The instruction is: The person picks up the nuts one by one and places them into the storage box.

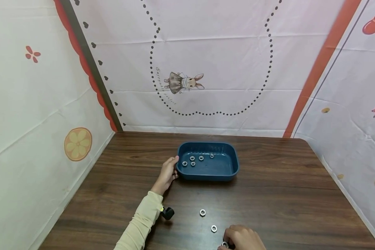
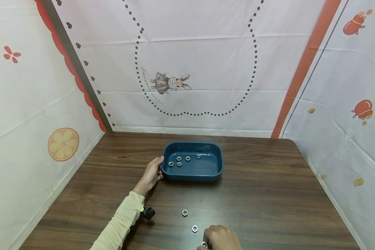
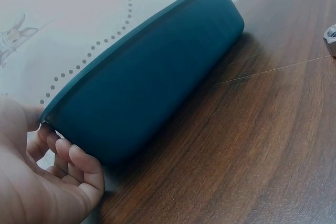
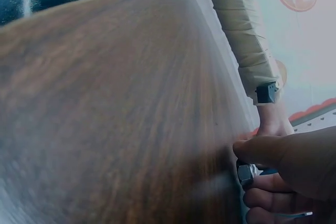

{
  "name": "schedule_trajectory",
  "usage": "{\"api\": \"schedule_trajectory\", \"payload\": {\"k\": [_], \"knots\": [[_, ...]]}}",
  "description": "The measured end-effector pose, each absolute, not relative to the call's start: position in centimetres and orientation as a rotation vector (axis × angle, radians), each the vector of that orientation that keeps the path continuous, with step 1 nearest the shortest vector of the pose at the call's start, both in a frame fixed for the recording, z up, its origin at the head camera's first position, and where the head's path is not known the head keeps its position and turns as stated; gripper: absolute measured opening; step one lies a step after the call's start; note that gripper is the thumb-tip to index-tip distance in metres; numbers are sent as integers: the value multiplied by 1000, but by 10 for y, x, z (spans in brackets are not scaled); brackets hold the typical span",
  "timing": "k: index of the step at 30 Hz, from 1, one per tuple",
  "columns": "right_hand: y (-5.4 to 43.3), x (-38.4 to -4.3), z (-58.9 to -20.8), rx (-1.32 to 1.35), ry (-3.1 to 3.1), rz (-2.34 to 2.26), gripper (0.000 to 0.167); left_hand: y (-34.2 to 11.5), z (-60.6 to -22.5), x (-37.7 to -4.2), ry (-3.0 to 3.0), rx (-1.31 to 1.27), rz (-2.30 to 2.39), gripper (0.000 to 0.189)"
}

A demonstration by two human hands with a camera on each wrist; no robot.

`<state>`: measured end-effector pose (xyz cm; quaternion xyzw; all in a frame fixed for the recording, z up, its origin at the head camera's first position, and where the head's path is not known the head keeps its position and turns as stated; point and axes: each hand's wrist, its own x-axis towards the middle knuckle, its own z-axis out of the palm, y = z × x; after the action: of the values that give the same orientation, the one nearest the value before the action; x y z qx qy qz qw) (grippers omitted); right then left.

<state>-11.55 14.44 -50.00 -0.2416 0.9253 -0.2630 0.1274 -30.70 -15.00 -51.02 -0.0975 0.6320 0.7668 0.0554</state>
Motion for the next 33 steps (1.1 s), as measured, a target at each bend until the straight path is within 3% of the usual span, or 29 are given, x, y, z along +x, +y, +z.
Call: {"api": "schedule_trajectory", "payload": {"k": [8,18,25,33], "knots": [[150,-119,-485,-664,2693,-862,27,-148,-509,-307,1913,-282,2330,38],[171,-142,-434,-748,3098,-722,22,-150,-506,-307,1881,-260,2313,38],[179,-181,-401,-783,3087,-757,21,-151,-509,-307,1899,-274,2327,39],[171,-229,-393,-822,2976,-813,24,-153,-512,-307,1908,-264,2332,39]]}}
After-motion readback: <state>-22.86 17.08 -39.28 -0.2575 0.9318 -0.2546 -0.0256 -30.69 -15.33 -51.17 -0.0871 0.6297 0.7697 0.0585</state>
